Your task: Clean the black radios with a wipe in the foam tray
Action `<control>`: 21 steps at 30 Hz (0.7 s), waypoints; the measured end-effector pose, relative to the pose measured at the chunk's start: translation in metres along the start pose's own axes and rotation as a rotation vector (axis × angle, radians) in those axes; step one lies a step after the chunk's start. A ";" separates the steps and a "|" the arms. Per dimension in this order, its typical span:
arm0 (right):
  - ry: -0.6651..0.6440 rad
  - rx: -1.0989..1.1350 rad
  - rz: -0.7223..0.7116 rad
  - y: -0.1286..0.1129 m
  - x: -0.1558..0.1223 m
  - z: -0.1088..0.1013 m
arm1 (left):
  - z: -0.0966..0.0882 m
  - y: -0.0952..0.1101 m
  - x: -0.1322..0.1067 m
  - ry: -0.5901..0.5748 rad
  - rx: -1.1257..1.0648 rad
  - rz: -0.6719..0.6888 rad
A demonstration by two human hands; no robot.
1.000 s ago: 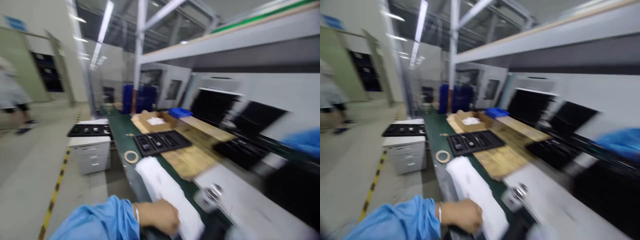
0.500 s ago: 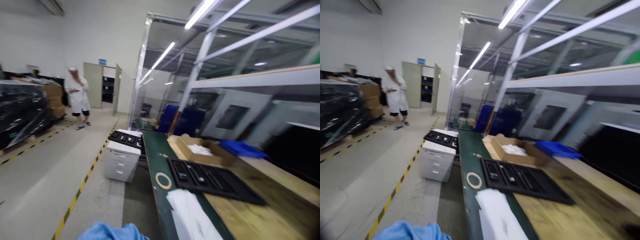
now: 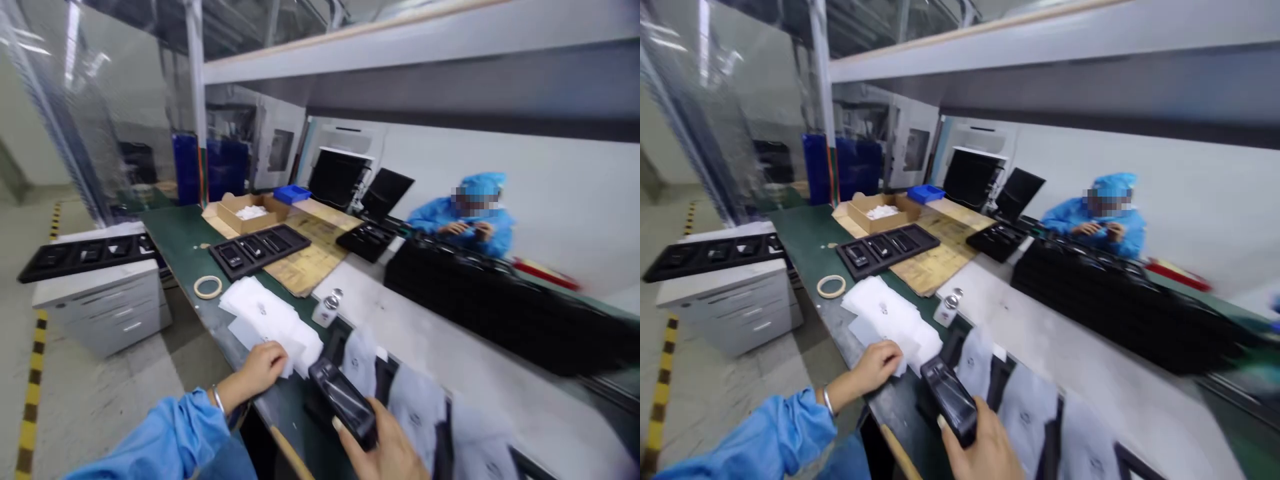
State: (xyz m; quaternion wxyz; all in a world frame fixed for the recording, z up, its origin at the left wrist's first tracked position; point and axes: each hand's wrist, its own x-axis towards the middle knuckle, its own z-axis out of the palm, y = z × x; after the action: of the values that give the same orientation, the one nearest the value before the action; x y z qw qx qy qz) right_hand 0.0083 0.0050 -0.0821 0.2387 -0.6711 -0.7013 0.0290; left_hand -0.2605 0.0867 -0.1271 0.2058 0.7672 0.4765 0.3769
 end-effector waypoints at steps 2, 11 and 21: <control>-0.010 -0.008 0.034 -0.010 0.003 -0.006 | -0.002 0.002 0.000 -0.005 -0.035 0.000; -0.030 -0.058 0.024 -0.042 0.004 -0.003 | -0.006 0.002 -0.002 -0.096 0.103 -0.006; -0.009 -0.052 0.028 -0.026 -0.012 -0.010 | -0.011 0.015 0.011 -0.447 0.386 0.066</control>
State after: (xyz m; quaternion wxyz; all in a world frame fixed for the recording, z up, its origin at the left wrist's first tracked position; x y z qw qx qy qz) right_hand -0.0126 -0.0120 -0.0679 0.2174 -0.6868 -0.6934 0.0171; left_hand -0.2574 0.0889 -0.1060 0.1435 0.8711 0.4572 0.1076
